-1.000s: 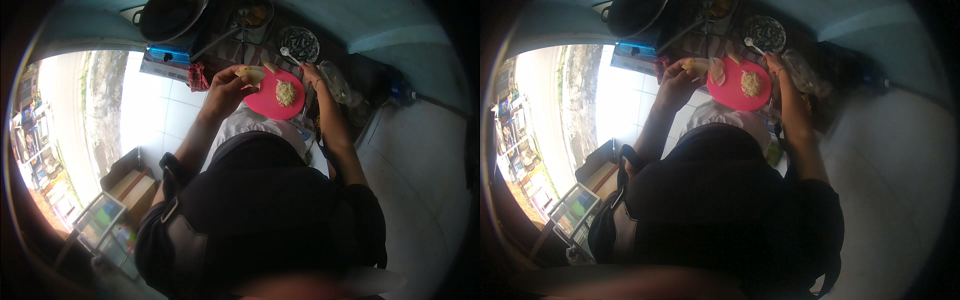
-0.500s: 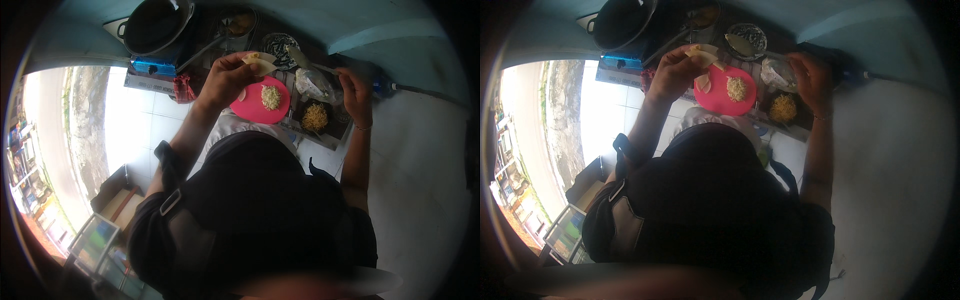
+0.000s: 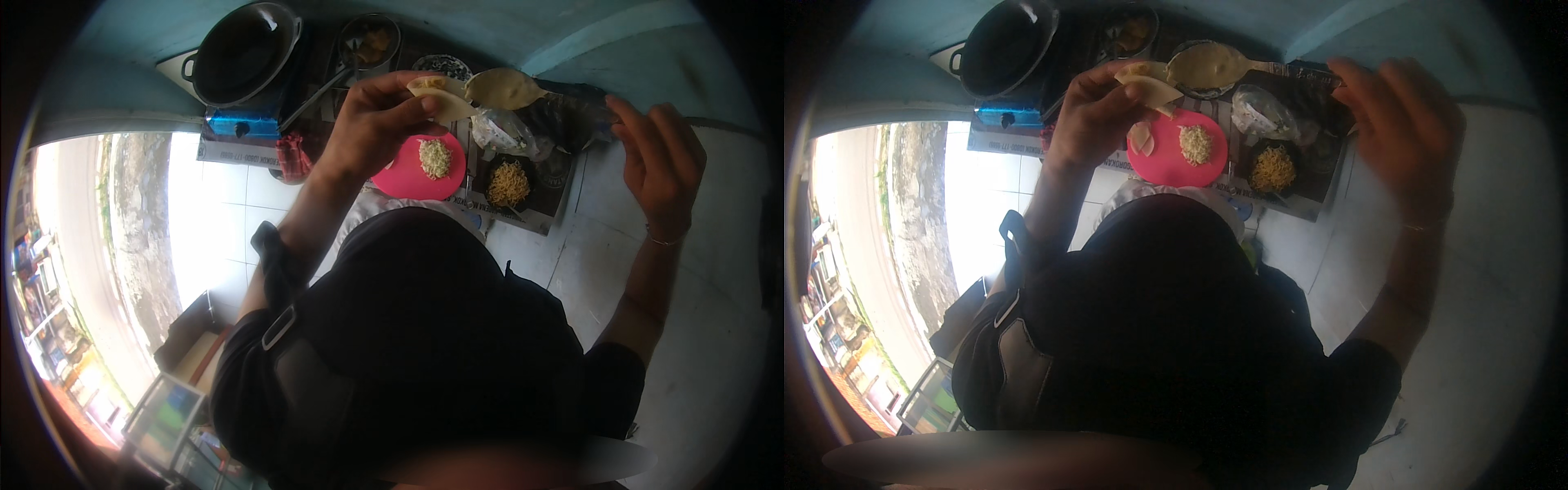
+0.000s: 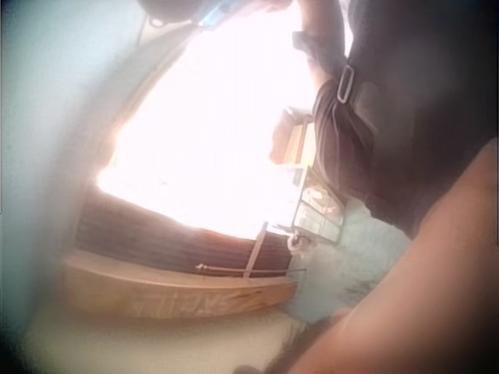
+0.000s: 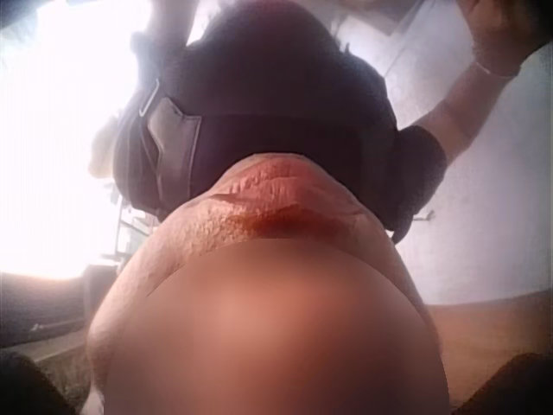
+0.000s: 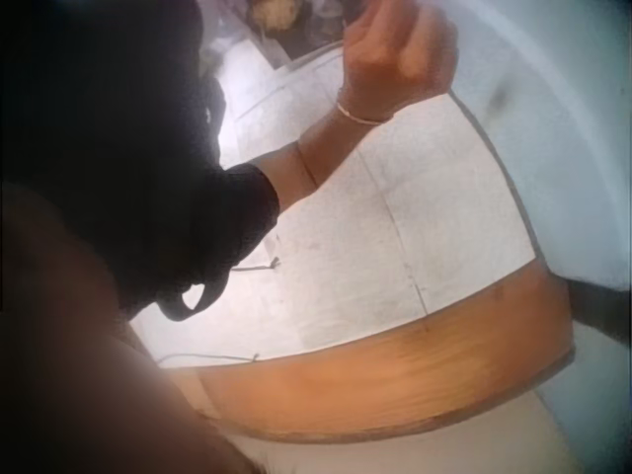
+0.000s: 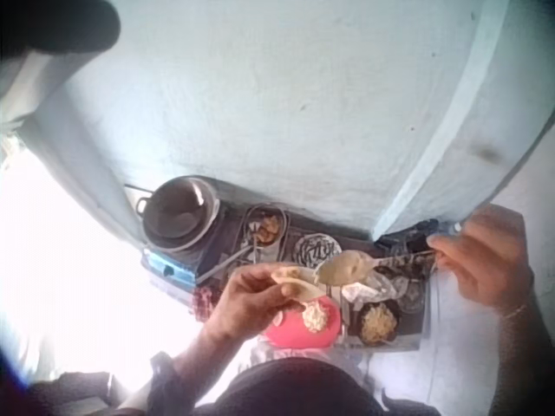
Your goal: The person assembles tacos by placing shredded filling and a creamy sauce onto tortillas using a spoon. The person folds each tortilla and places it on a pink tray, repeating the process for multiple units.
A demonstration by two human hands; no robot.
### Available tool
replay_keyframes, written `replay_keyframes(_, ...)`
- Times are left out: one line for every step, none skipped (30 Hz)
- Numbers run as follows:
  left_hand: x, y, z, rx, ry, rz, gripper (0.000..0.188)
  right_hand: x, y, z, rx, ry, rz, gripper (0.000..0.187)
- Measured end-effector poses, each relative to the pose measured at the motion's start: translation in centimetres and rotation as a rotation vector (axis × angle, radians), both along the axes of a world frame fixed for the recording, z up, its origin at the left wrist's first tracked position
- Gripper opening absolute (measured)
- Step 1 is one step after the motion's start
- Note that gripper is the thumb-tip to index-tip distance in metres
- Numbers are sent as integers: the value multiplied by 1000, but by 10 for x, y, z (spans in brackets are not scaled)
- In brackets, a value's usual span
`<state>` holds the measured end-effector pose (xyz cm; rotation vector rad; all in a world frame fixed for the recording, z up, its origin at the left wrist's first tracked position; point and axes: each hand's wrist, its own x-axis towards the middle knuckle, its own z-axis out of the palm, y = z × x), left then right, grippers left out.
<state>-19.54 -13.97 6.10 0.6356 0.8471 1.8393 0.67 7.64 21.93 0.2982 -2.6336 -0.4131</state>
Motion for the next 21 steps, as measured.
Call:
replay_keyframes(1,-1,1,-4,35,-5,27,0,-2,3,13,-12,-3,19)
replay_keyframes(2,-2,3,-4,37,-7,27,1,-5,5,31,-21,-6,19)
replay_keyframes(4,-3,4,-4,38,-9,27,1,-7,8,49,-30,-6,19)
replay_keyframes(5,-4,5,-4,39,-11,27,1,-9,11,61,-41,5,19)
replay_keyframes(5,-5,7,-6,30,-9,27,1,-11,14,73,-52,16,19)
replay_keyframes(6,-6,8,-9,21,-8,27,0,-14,16,92,-61,27,19)
replay_keyframes(6,-7,8,-11,12,-8,27,-1,-16,18,108,-75,33,19)
replay_keyframes(7,-7,9,2,-8,-9,27,-2,-18,20,132,-87,38,19)
replay_keyframes(7,-7,9,17,-28,-11,28,-2,-20,23,165,-94,43,19)
replay_keyframes(7,-7,8,33,-43,-11,28,-2,-22,25,162,-106,39,20)
replay_keyframes(7,-7,8,46,-70,-22,28,-3,-24,27,168,-114,36,20)
replay_keyframes(7,-7,8,62,-91,-31,28,-3,-26,30,185,-121,25,20)
replay_keyframes(7,-8,7,77,-112,-40,28,-3,-28,32,187,-123,35,21)
replay_keyframes(8,-7,6,100,-118,-45,27,-3,-29,33,201,-125,37,21)
replay_keyframes(8,-6,5,124,-125,-51,27,-2,-30,35,225,-126,33,21)
replay_keyframes(8,-6,4,147,-131,-56,27,-2,-31,36,218,-126,37,21)
replay_keyframes(8,-6,4,160,-145,-72,26,-1,-32,38,221,-125,35,21)
replay_keyframes(7,-7,3,174,-159,-88,26,0,-33,39,236,-125,32,21)
replay_keyframes(7,-7,3,187,-172,-103,26,1,-33,40,219,-131,25,21)
replay_keyframes(7,-8,2,187,-181,-109,26,3,-33,42,214,-137,18,21)
replay_keyframes(7,-8,2,187,-190,-115,26,5,-33,44,212,-139,8,21)
